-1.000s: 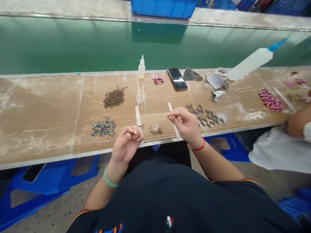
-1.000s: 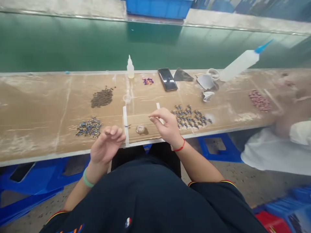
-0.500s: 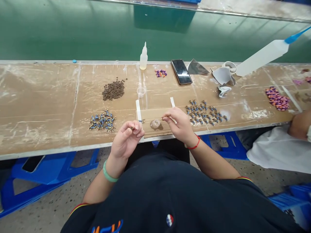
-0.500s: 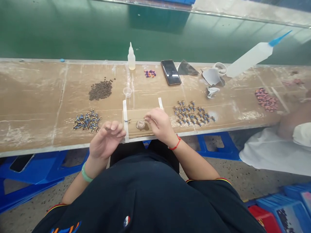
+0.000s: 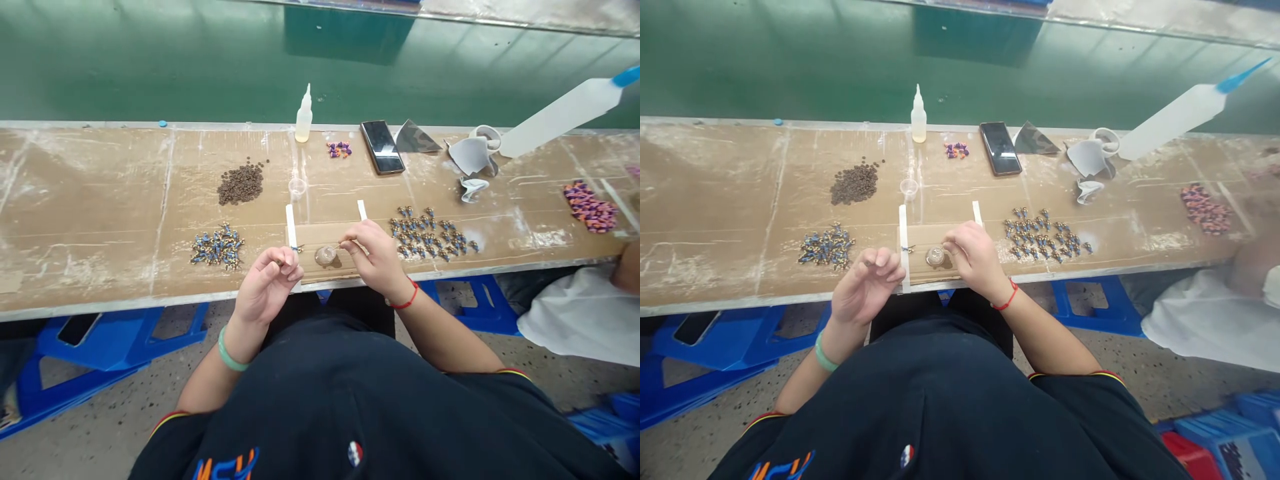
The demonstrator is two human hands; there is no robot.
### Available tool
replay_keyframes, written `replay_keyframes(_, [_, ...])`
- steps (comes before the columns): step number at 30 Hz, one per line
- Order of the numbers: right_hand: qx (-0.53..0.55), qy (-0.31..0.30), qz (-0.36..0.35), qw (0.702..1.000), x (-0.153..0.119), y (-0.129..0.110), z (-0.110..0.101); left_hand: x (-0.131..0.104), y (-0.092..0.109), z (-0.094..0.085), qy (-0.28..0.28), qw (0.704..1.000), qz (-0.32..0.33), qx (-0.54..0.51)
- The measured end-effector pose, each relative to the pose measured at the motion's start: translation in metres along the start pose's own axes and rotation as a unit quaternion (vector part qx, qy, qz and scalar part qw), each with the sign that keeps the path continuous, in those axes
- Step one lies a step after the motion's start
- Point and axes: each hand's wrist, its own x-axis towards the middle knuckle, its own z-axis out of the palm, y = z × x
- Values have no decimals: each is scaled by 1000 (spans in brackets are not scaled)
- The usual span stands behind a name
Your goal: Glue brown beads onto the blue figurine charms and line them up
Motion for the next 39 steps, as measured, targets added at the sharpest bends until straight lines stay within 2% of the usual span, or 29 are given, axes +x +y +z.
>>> replay_keyframes(7, [0, 10, -1, 1000, 1, 0, 1, 1, 0, 0, 3, 1000, -2, 5])
replay_keyframes(10, [6, 33, -5, 999, 1, -7, -3, 0, -1, 2, 7, 1000, 0, 11])
replay_keyframes(15, [42, 101, -18, 994, 3, -41, -9, -1, -4, 8, -5, 999, 25, 38])
replay_keyframes(18, [153, 163, -14, 975, 5, -67, -4, -4, -4, 11, -15, 997, 45, 62])
replay_keyframes(20, [229, 178, -9, 957, 7, -81, 2, -6, -3, 13, -22, 995, 58, 74])
replay_keyframes(25, [283, 159, 17, 946, 10, -94, 11, -11, -2, 17, -15, 989, 89, 113])
replay_keyframes(30, [296, 136, 5, 945, 12, -94, 12, -12, -3, 15, -50, 986, 113, 109])
replay_keyframes(39, [244, 129, -10, 961, 13, -94, 8, -11, -5, 14, -57, 983, 128, 115])
